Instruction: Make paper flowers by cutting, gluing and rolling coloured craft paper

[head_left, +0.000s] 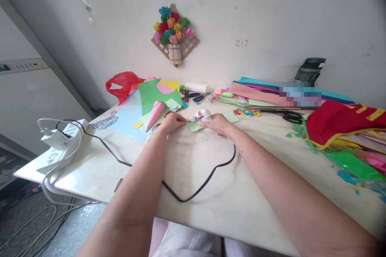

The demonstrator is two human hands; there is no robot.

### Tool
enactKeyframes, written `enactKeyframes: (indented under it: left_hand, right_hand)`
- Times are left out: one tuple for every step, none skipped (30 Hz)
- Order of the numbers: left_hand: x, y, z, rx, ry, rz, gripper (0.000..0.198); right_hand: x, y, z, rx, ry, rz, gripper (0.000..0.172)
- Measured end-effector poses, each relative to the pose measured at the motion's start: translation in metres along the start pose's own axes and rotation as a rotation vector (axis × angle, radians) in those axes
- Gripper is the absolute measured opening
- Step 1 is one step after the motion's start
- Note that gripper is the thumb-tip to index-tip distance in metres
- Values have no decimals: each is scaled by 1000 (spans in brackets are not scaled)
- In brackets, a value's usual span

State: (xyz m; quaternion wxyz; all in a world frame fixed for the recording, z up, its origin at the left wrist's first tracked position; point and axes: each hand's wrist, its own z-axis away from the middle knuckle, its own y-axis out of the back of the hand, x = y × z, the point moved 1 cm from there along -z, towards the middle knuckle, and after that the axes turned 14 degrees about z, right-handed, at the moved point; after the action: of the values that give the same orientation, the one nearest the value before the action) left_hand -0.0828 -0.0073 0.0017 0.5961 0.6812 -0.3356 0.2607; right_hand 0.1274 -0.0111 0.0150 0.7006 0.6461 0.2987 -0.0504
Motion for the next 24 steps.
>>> enactKeyframes:
  left_hand:
    - [0, 0, 0, -1, -7, 0, 23]
    - [0, 0, 0, -4, -16, 0, 23]
    - [-1, 0, 0, -9, -26, 1, 22]
    - [-1, 0, 0, -14, -33, 3, 22]
    - [-1, 0, 0, -17, -35, 5, 22]
    - [-1, 1, 0, -17, -35, 10, 22]
    - [-2, 1, 0, -17, -32, 16, 22]
    - [-2, 1, 0, -16, -28, 25, 22]
    - [-2, 1, 0, -16, -24, 33, 22]
    - [-3, 1, 0, -15, -21, 39, 22]
    - [-3, 1, 0, -16, -19, 42, 22]
    - [-4, 1, 0, -18, -20, 43, 22]
    - [-4, 1, 0, -20, -21, 42, 22]
    - [-4, 1, 1, -22, -23, 41, 22]
    - [-4, 1, 1, -23, -25, 41, 22]
    - [-3, 1, 1, -23, -25, 41, 22]
    - [-3, 1, 1, -20, -22, 40, 22]
    - [-2, 1, 2, -14, -18, 36, 21]
    - [-2, 1, 2, -8, -14, 31, 21]
    - [-1, 1, 2, -3, -11, 26, 21]
    - [-1, 1, 2, -1, -10, 22, 21]
    - [-1, 1, 2, -1, -12, 20, 21]
    - [-1, 1, 3, -2, -14, 20, 21]
    - [-1, 1, 3, -3, -15, 21, 20]
  right_hand:
    - [1, 1, 0, -2, -7, 5, 44]
    - [1, 2, 1, -3, -14, 10, 43]
    - [2, 3, 1, -2, -21, 15, 42]
    - [3, 3, 2, 1, -27, 19, 41]
    - [4, 4, 2, 5, -32, 22, 41]
    - [5, 5, 3, 8, -36, 23, 42]
    - [6, 6, 4, 8, -39, 19, 42]
    - [7, 6, 4, 8, -43, 13, 43]
    - [7, 7, 4, 8, -46, 4, 42]
    - [8, 7, 5, 10, -48, -7, 42]
    - [9, 8, 4, 12, -49, -18, 41]
    - [10, 8, 4, 14, -53, -26, 41]
    - [11, 8, 4, 15, -57, -33, 40]
    - [12, 8, 3, 13, -58, -38, 40]
    - [14, 8, 2, 10, -60, -40, 40]
    - [15, 7, 2, 8, -61, -40, 41]
    - [16, 7, 1, 7, -60, -39, 42]
    - [18, 7, 1, 9, -60, -36, 42]
    - [19, 7, 0, 11, -62, -34, 43]
    - [20, 8, 0, 15, -65, -34, 43]
    - [20, 8, 0, 19, -68, -40, 42]
    - [21, 8, 0, 21, -69, -53, 42]
    - [21, 9, 1, 21, -73, -69, 41]
    - [21, 9, 1, 19, -75, -89, 40]
